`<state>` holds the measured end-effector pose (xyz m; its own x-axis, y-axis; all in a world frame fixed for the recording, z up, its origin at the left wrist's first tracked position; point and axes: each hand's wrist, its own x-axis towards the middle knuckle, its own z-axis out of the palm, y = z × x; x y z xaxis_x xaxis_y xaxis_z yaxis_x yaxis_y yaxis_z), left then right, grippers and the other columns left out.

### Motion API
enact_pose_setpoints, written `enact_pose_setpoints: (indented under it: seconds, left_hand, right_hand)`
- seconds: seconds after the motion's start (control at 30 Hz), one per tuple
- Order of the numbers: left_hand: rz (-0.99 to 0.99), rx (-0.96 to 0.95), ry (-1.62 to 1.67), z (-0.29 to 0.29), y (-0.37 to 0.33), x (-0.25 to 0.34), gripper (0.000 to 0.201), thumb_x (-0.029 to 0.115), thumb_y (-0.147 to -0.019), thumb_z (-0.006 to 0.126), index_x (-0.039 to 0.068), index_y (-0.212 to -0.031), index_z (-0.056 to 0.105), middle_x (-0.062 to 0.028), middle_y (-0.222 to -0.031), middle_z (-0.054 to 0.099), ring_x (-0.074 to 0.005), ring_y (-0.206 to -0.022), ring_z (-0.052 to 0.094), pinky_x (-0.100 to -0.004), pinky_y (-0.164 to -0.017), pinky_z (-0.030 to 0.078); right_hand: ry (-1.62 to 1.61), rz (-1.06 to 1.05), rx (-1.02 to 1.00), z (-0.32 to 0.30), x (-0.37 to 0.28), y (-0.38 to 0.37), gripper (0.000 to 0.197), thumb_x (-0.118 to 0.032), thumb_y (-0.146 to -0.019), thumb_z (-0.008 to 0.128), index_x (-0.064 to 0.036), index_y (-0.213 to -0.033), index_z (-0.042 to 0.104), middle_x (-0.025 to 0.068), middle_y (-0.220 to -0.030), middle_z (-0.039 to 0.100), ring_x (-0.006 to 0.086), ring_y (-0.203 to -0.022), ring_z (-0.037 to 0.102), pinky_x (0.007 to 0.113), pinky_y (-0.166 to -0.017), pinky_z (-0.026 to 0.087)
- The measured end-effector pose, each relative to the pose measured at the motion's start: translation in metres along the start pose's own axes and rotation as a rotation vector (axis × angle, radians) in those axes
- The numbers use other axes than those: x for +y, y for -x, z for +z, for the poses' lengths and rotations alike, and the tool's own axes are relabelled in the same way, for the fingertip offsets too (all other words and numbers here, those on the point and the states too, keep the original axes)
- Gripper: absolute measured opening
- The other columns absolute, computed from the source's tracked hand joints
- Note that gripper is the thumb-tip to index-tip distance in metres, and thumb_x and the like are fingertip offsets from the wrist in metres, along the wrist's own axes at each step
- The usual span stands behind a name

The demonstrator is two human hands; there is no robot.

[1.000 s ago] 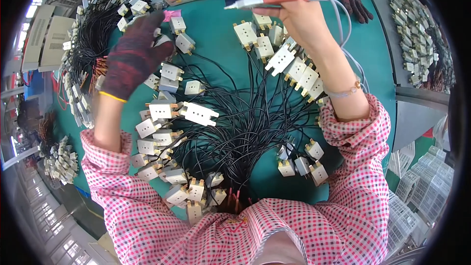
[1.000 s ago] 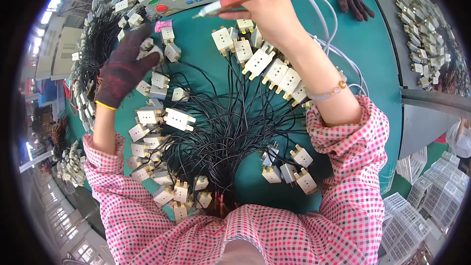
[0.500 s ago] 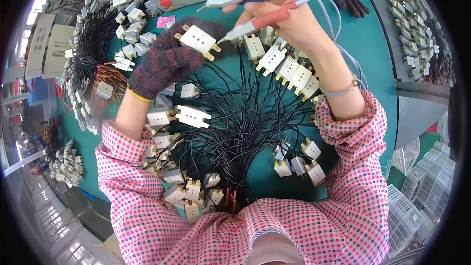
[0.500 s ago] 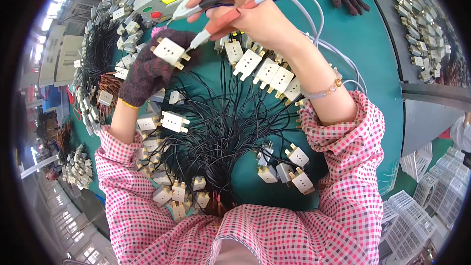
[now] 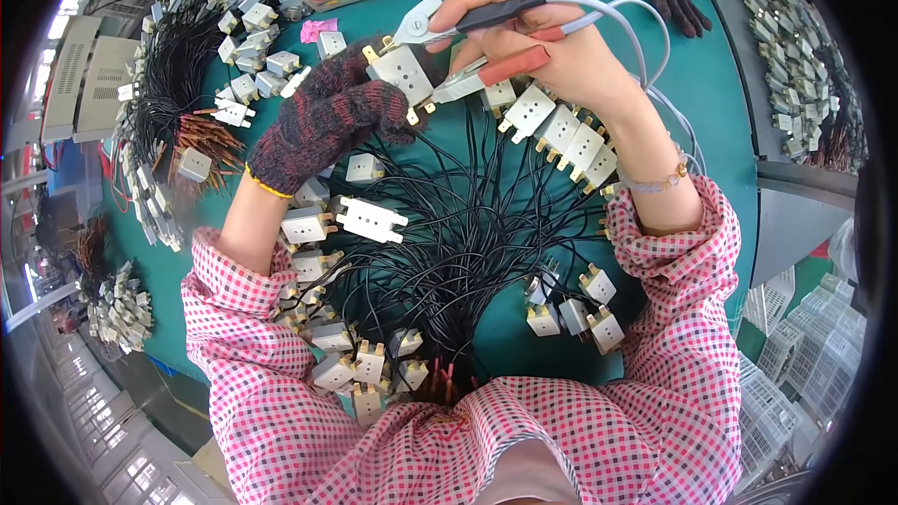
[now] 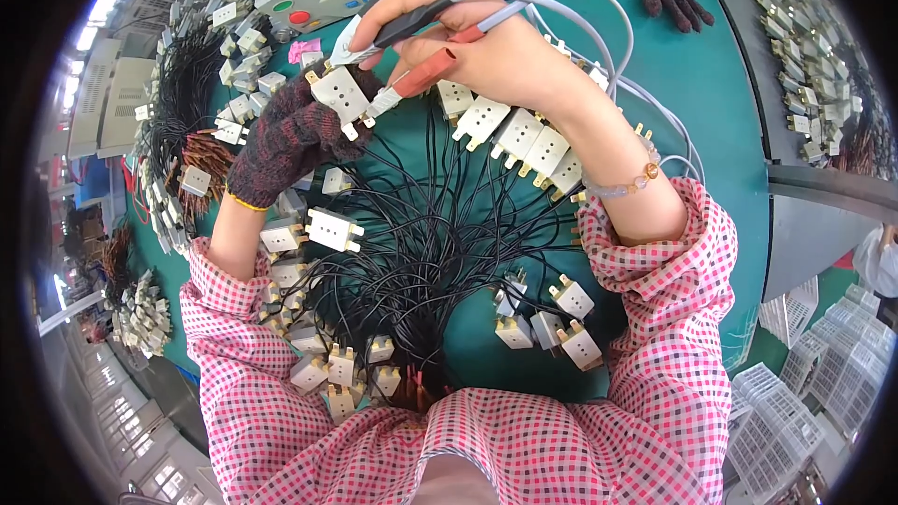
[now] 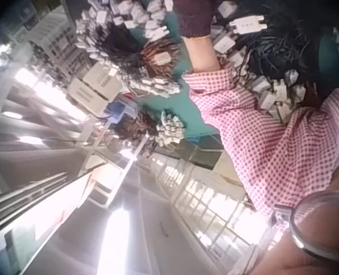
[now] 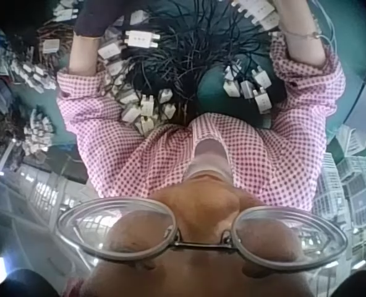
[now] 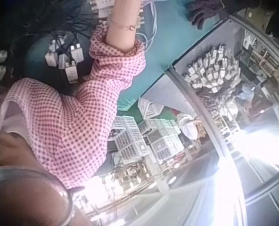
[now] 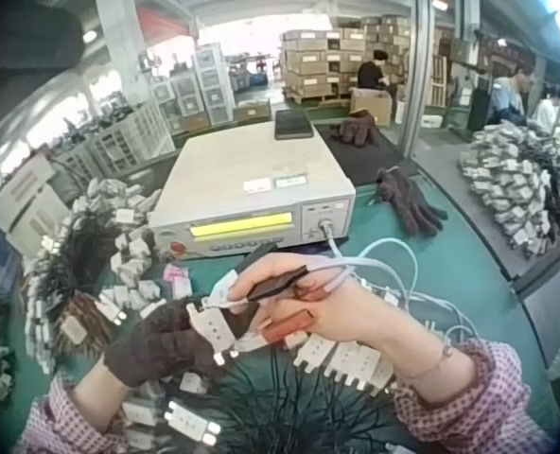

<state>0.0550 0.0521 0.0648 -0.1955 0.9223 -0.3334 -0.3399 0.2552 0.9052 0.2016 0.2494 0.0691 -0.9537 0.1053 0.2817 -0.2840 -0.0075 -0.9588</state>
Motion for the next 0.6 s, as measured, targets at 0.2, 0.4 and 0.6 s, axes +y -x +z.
enact_pose_setpoints:
  seconds: [0.2,0.4,0.6]
  left_hand:
    - [0.024,0.006,-0.073,-0.004,-0.003,-0.002,0.056,0.018,-0.079,0.062,0.005,-0.129,0.041,-0.0097,-0.109,0.057,-0.02,-0.089,0.06,-0.0329,-0.075,0.051]
    - [0.02,0.026,-0.05,-0.004,-0.002,-0.003,0.055,0.019,-0.079,0.062,0.004,-0.128,0.042,-0.0095,-0.108,0.057,-0.0195,-0.088,0.06,-0.0315,-0.073,0.051]
    - [0.026,0.054,-0.094,-0.007,-0.007,-0.008,0.053,0.017,-0.08,0.061,0.003,-0.127,0.041,-0.0106,-0.107,0.057,-0.0199,-0.087,0.059,-0.031,-0.07,0.051]
  right_hand:
    - [0.042,-0.051,-0.003,0.0,0.002,0.0,0.019,0.004,-0.084,0.05,-0.0015,-0.098,0.062,0.0052,-0.099,0.063,0.0131,-0.093,0.059,0.024,-0.08,0.047]
    - [0.107,-0.036,0.0,0.001,0.001,0.0,0.02,0.004,-0.084,0.049,-0.0024,-0.098,0.062,0.0048,-0.098,0.063,0.0132,-0.094,0.059,0.024,-0.08,0.047]
    - [-0.006,0.134,0.068,0.012,-0.005,0.001,0.021,-0.001,-0.087,0.047,-0.0043,-0.102,0.061,0.0058,-0.098,0.063,0.0139,-0.088,0.061,0.026,-0.073,0.053]
